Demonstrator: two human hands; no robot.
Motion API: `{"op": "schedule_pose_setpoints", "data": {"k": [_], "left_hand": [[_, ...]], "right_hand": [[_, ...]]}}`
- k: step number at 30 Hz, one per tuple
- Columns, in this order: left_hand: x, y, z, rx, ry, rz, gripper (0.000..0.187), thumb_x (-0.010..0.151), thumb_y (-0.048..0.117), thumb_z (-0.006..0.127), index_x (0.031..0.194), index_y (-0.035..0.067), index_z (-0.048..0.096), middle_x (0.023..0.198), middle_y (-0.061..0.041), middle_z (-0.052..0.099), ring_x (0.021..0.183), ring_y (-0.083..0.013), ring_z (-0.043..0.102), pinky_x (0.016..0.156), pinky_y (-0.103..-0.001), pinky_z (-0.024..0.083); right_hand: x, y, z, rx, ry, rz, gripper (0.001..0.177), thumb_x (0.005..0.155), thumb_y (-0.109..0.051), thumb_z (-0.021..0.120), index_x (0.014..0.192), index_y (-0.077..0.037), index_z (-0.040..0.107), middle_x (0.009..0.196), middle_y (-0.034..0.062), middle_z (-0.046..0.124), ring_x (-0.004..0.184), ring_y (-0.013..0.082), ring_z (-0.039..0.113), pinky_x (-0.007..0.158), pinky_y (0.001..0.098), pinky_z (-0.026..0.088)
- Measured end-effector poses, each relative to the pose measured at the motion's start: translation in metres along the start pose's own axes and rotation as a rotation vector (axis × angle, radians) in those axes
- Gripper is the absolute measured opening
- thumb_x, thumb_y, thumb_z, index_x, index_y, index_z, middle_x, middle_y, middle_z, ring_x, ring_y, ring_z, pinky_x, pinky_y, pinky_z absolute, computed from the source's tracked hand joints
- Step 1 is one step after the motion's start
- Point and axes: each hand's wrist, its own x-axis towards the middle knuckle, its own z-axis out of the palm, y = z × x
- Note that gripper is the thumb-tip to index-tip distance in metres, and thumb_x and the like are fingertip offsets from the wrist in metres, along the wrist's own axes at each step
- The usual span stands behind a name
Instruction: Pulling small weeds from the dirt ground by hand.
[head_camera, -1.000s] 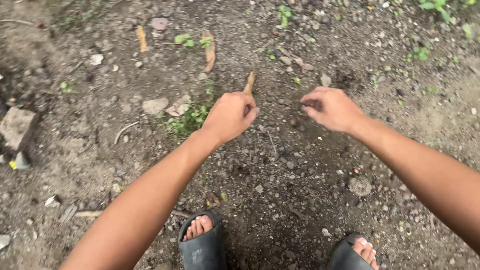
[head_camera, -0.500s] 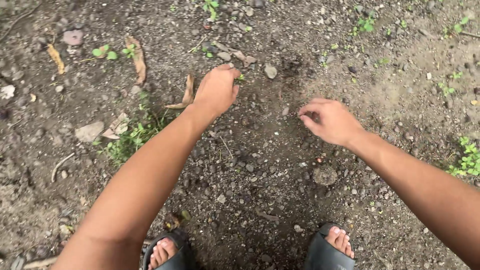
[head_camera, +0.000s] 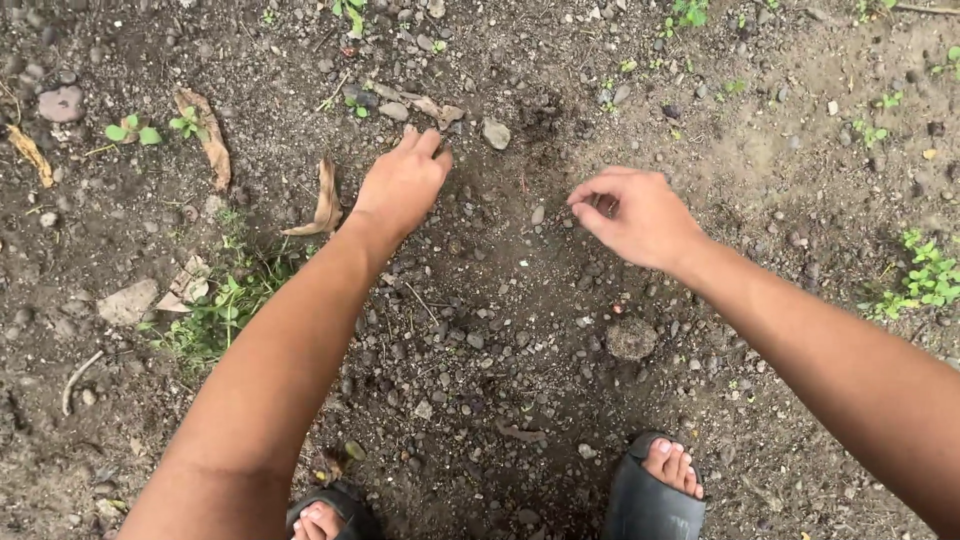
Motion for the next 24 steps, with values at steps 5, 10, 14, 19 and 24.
{"op": "schedule_pose_setpoints", "data": {"k": [5, 10, 14, 19, 24], "left_hand": [[0.002, -0.003, 0.005, -0.008, -0.028, 0.017, 0.025, 0.083, -0.002, 0.066, 0.107, 0.003, 0.071, 0.113, -0.013, 0.064, 0.116, -0.0312, 0.061, 0.094, -0.04, 0.057], [0.003, -0.001, 0.001, -0.056, 0.037, -0.046, 0.024, 0.081, -0.004, 0.067, 0.103, 0.003, 0.072, 0.111, -0.018, 0.068, 0.113, -0.0359, 0.066, 0.094, -0.043, 0.057], [-0.006, 0.017, -0.031, -0.218, -0.019, -0.188, 0.022, 0.082, -0.006, 0.064, 0.101, 0.002, 0.072, 0.108, -0.02, 0.068, 0.104, -0.0375, 0.068, 0.094, -0.045, 0.056], [-0.012, 0.045, -0.062, -0.516, 0.001, -0.311, 0.03, 0.083, -0.009, 0.054, 0.102, 0.006, 0.072, 0.108, -0.017, 0.067, 0.092, -0.0355, 0.071, 0.089, -0.042, 0.058], [-0.011, 0.081, -0.103, -0.423, 0.012, -0.02, 0.012, 0.091, 0.006, 0.066, 0.101, 0.004, 0.071, 0.107, -0.016, 0.068, 0.097, -0.0397, 0.069, 0.086, -0.048, 0.057]], "right_hand": [[0.006, 0.004, -0.002, 0.008, 0.01, 0.055, 0.022, 0.091, -0.023, 0.066, 0.106, -0.013, 0.079, 0.107, 0.0079, 0.076, 0.086, 0.0223, 0.074, 0.087, 0.0378, 0.059], [0.008, -0.003, -0.001, -0.002, 0.013, -0.003, 0.022, 0.092, -0.024, 0.066, 0.105, -0.011, 0.078, 0.105, 0.0094, 0.075, 0.088, 0.0213, 0.074, 0.089, 0.0371, 0.059], [0.007, -0.016, -0.008, 0.012, 0.001, -0.02, 0.021, 0.092, -0.022, 0.066, 0.106, -0.011, 0.078, 0.107, 0.0089, 0.075, 0.089, 0.0222, 0.073, 0.088, 0.0379, 0.059], [0.008, 0.003, -0.013, -0.041, -0.007, -0.095, 0.02, 0.094, -0.023, 0.066, 0.106, -0.012, 0.078, 0.106, 0.0087, 0.075, 0.091, 0.023, 0.073, 0.09, 0.0373, 0.058], [-0.012, 0.033, -0.044, -0.058, 0.055, -0.083, 0.022, 0.09, -0.022, 0.068, 0.106, -0.011, 0.078, 0.101, 0.0109, 0.076, 0.09, 0.0252, 0.074, 0.084, 0.0392, 0.059]]}}
